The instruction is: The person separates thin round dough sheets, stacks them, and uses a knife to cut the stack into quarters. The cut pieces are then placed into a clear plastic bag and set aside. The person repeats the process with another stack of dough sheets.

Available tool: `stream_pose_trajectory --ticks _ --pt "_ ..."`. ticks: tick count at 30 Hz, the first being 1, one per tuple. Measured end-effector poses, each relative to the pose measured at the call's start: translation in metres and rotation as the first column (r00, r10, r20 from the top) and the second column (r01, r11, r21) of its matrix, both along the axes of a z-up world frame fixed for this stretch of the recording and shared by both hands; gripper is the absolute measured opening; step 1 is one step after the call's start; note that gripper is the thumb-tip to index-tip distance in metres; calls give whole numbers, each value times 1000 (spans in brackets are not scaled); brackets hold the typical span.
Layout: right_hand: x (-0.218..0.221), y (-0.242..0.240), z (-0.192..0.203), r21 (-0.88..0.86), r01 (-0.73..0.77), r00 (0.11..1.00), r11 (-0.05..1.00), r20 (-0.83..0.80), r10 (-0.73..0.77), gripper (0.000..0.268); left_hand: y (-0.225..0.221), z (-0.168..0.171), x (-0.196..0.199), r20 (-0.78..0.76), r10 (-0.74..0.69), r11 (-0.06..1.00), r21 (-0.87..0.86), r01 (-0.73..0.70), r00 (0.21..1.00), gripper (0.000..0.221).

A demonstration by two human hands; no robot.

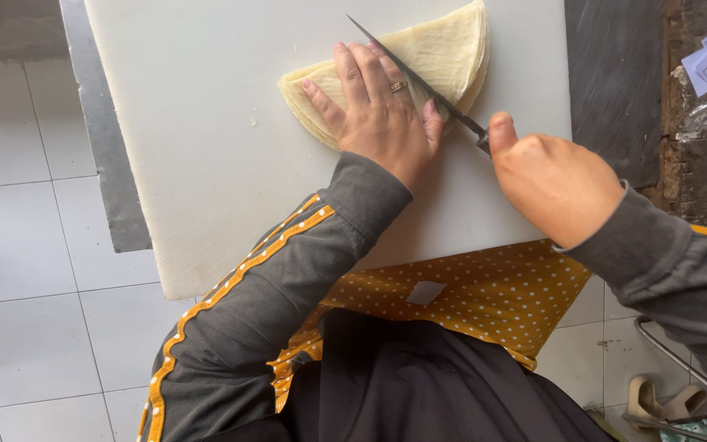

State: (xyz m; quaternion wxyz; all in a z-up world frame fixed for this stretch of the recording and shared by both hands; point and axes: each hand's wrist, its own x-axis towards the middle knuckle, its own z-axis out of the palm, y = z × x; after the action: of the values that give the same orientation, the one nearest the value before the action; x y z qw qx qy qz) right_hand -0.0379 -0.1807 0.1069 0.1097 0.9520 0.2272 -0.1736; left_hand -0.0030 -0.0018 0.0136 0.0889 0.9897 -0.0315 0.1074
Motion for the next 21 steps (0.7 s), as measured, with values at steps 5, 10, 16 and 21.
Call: stream_pose_trajectory --ticks 5,10,16,21 --pt "9 11 -10 107 -48 994 993 100 38 37 1 -5 -1 11 -33 999 -26 33 999 80" --pt "24 19 -13 206 -38 989 978 150 7 32 2 -9 -1 63 -5 1000 -30 7 998 84" --pt "-31 -23 -12 165 59 987 985 138 -82 30 3 -9 3 102 18 999 -48 -13 995 86" --pt "-99 -89 3 85 139 988 987 51 -144 55 12 2 5 113 -4 998 -55 10 994 86"
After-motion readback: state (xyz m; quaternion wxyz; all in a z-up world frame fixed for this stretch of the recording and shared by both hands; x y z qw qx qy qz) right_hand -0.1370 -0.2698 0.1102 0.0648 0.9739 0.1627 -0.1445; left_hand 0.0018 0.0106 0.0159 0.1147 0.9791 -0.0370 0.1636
